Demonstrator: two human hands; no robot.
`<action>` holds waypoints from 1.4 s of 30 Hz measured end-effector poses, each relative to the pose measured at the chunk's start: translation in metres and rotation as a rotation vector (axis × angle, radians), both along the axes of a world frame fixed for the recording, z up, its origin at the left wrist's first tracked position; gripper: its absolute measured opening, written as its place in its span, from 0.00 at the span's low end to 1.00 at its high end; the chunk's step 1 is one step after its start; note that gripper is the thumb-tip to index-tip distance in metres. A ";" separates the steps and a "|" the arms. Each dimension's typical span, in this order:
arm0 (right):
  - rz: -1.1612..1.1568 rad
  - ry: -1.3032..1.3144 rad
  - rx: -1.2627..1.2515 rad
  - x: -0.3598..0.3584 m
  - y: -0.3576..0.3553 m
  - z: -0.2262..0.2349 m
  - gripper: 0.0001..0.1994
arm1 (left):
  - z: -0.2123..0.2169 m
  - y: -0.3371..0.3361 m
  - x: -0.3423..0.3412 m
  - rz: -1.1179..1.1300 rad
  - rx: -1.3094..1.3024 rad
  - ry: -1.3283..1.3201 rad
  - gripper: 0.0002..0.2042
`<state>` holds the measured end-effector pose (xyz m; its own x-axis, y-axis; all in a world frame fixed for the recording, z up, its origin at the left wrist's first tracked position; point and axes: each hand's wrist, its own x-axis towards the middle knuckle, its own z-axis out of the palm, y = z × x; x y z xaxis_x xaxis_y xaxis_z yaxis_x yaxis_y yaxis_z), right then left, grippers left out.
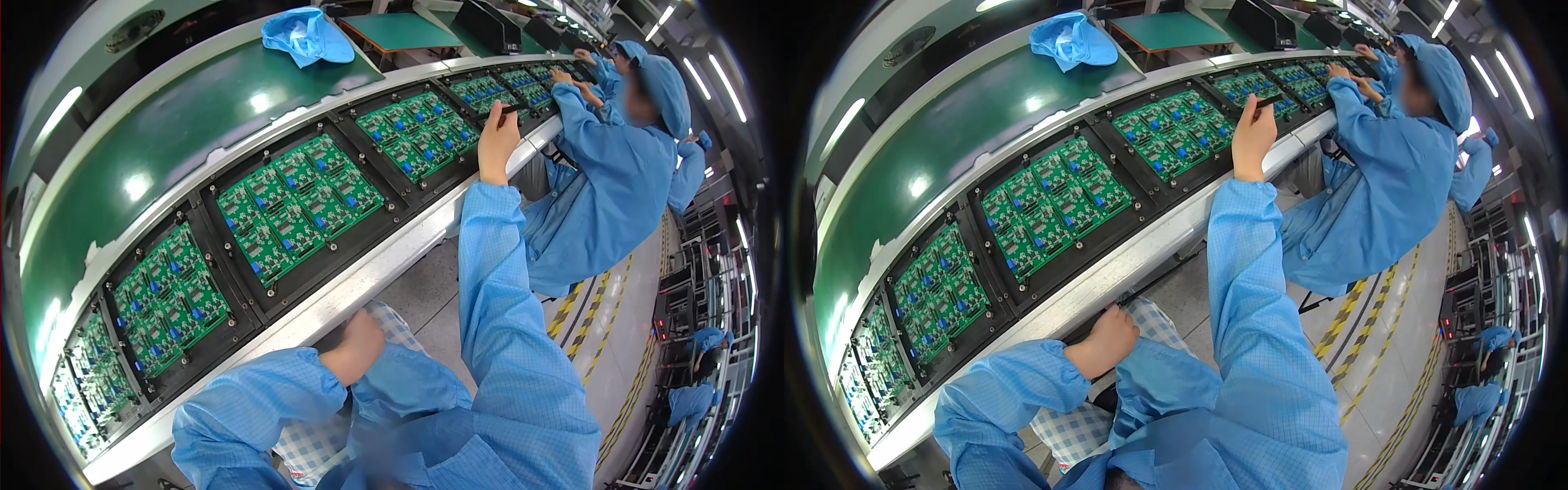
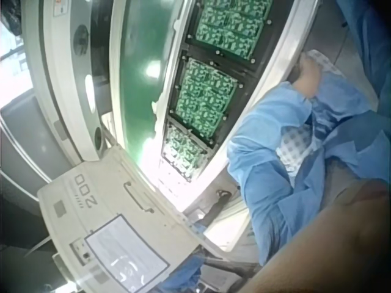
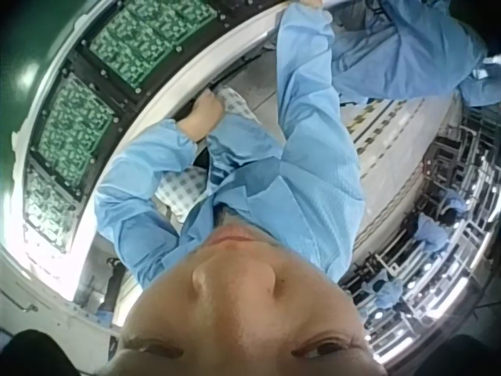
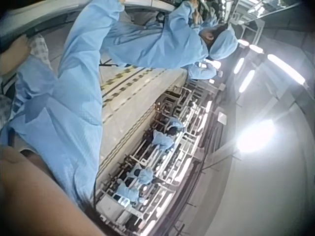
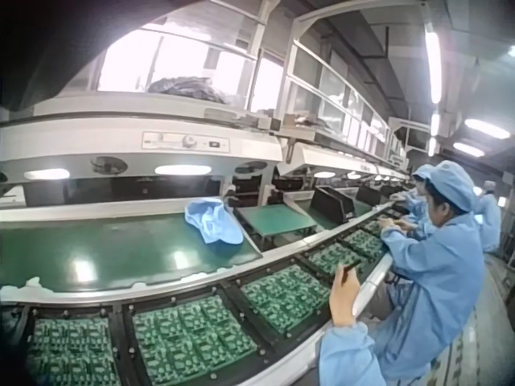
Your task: Inspecting and marking components on printed circuit boards on an assembly line.
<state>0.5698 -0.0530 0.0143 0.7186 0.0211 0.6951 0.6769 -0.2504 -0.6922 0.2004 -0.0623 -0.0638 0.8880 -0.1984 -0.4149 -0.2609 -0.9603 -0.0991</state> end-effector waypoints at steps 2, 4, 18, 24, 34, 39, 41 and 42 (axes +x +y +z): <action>0.013 0.017 -0.023 0.002 0.000 -0.005 0.14 | -0.002 -0.004 -0.003 0.014 0.025 0.029 0.09; -0.062 0.034 -0.233 0.009 -0.003 -0.011 0.15 | -0.006 -0.002 -0.003 0.013 0.000 0.027 0.09; -0.053 0.033 -0.178 0.004 0.001 0.000 0.17 | -0.007 0.016 0.001 -0.033 -0.010 0.003 0.09; -0.100 -0.052 -0.105 0.025 -0.005 0.004 0.16 | 0.001 -0.001 0.013 -0.009 -0.126 -0.053 0.10; 0.009 -0.099 0.236 0.032 -0.056 0.029 0.04 | 0.051 -0.027 0.041 -0.056 -0.169 -0.152 0.14; 0.227 -0.161 0.341 -0.086 -0.096 0.044 0.06 | 0.028 -0.067 0.009 0.233 -0.688 -0.229 0.15; 0.373 -0.137 0.260 -0.153 -0.136 0.060 0.08 | 0.009 -0.114 -0.030 0.333 -0.786 -0.356 0.18; 0.449 -0.120 0.220 -0.182 -0.150 0.070 0.09 | -0.004 -0.127 -0.056 0.384 -0.757 -0.423 0.18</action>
